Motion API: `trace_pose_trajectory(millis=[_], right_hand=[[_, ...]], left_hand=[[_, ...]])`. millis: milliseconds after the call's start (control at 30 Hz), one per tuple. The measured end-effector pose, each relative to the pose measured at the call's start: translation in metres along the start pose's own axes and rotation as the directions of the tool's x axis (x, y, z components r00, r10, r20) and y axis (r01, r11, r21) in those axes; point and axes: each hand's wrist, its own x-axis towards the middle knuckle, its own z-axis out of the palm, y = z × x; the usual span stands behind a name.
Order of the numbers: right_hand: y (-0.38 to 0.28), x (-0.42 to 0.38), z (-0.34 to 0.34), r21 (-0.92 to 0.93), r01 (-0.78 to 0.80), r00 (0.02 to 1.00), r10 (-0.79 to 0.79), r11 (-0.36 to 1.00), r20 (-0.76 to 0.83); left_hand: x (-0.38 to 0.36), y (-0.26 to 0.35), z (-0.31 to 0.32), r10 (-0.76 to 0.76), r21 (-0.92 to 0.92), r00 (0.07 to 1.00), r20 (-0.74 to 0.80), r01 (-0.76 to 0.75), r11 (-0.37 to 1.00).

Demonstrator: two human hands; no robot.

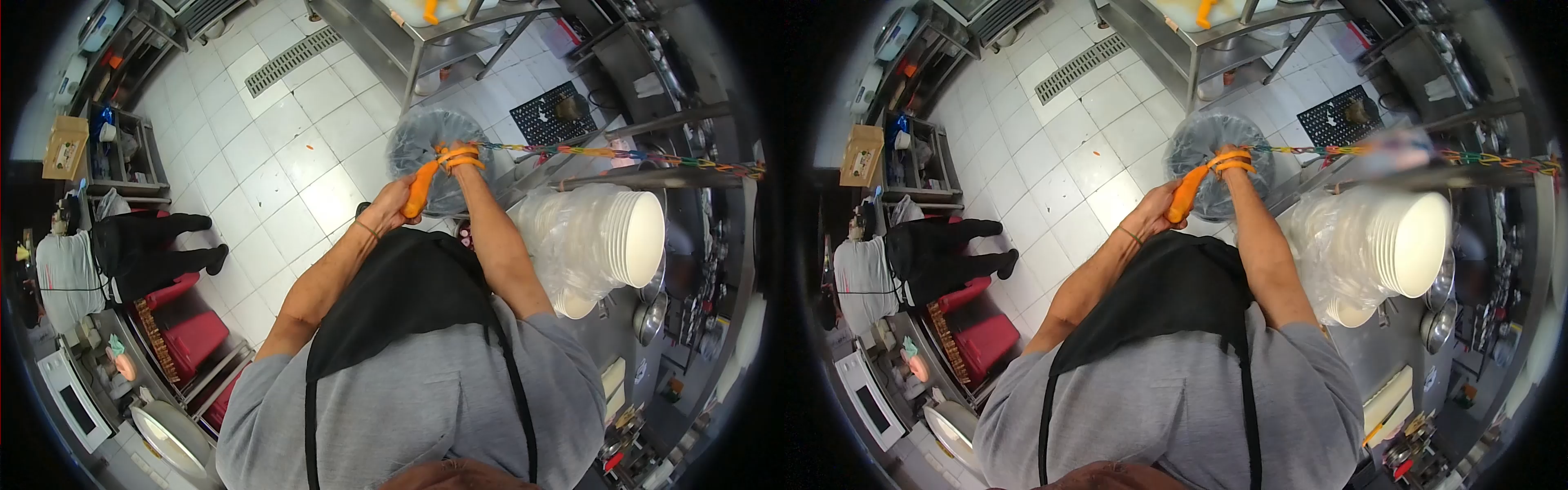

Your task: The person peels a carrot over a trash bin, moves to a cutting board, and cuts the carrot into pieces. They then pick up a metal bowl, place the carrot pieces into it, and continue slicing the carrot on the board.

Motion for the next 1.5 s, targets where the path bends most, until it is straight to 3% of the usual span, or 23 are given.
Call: trace_pose_trajectory(millis=[100, 233, 333, 467, 567, 667, 767, 867, 967, 1100, 1300, 1500], right_hand=[[-0.036, -0.038, -0.013, 0.156, -0.066, 0.997, 0.07, 0.986, -0.022], [-0.004, 0.006, -0.018, 0.389, -0.07, 0.993, 0.026, 0.918, 0.117], [0.034, 0.042, -0.017, -0.114, 0.151, 0.971, -0.126, 0.982, 0.203], [0.002, -0.033, -0.026, -0.057, -0.018, 0.96, 0.033, 0.998, 0.277], [0.008, -0.045, -0.02, 0.046, 0.017, 0.977, -0.026, 0.999, 0.214], [0.007, -0.052, -0.02, 0.053, 0.033, 0.98, -0.043, 0.998, 0.195], [0.016, -0.031, -0.027, 0.003, 0.074, 0.984, -0.073, 0.997, 0.163], [0.06, 0.045, -0.028, -0.057, 0.172, 0.973, -0.161, 0.983, 0.168], [-0.011, -0.039, -0.037, 0.059, -0.016, 0.983, 0.005, 0.998, 0.182], [0.003, -0.012, -0.04, 0.208, -0.069, 0.987, 0.037, 0.976, 0.158], [0.017, 0.03, -0.041, 0.131, -0.013, 0.991, -0.004, 0.991, 0.134], [0.034, 0.015, -0.016, -0.061, 0.044, 0.975, -0.029, 0.997, 0.221]], left_hand=[[-0.003, -0.002, -0.003, -0.019, -0.005, 0.999, 0.029, 0.019, 1.0], [0.009, 0.001, 0.004, -0.047, -0.125, 0.997, -0.06, 0.039, 0.991], [0.046, 0.002, 0.006, -0.027, -0.137, 0.993, -0.117, 0.011, 0.991], [0.082, 0.005, 0.01, -0.024, -0.114, 0.997, -0.068, 0.016, 0.993], [0.096, 0.004, 0.013, -0.058, -0.223, 0.998, 0.018, 0.061, 0.973], [0.099, 0.001, 0.017, -0.058, -0.17, 0.998, 0.014, 0.06, 0.984], [0.084, 0.0, 0.021, -0.092, -0.131, 0.995, 0.031, 0.096, 0.987], [0.064, -0.004, 0.03, -0.089, -0.064, 0.996, -0.019, 0.088, 0.994], [0.04, -0.002, 0.032, -0.066, -0.051, 0.998, -0.005, 0.065, 0.997], [0.005, -0.003, 0.023, -0.01, -0.02, 0.999, 0.052, 0.011, 1.0], [-0.016, 0.001, 0.01, 0.011, -0.034, 1.0, -0.021, -0.012, 0.999], [0.074, 0.005, -0.001, -0.047, -0.081, 0.993, -0.107, 0.038, 0.996]])
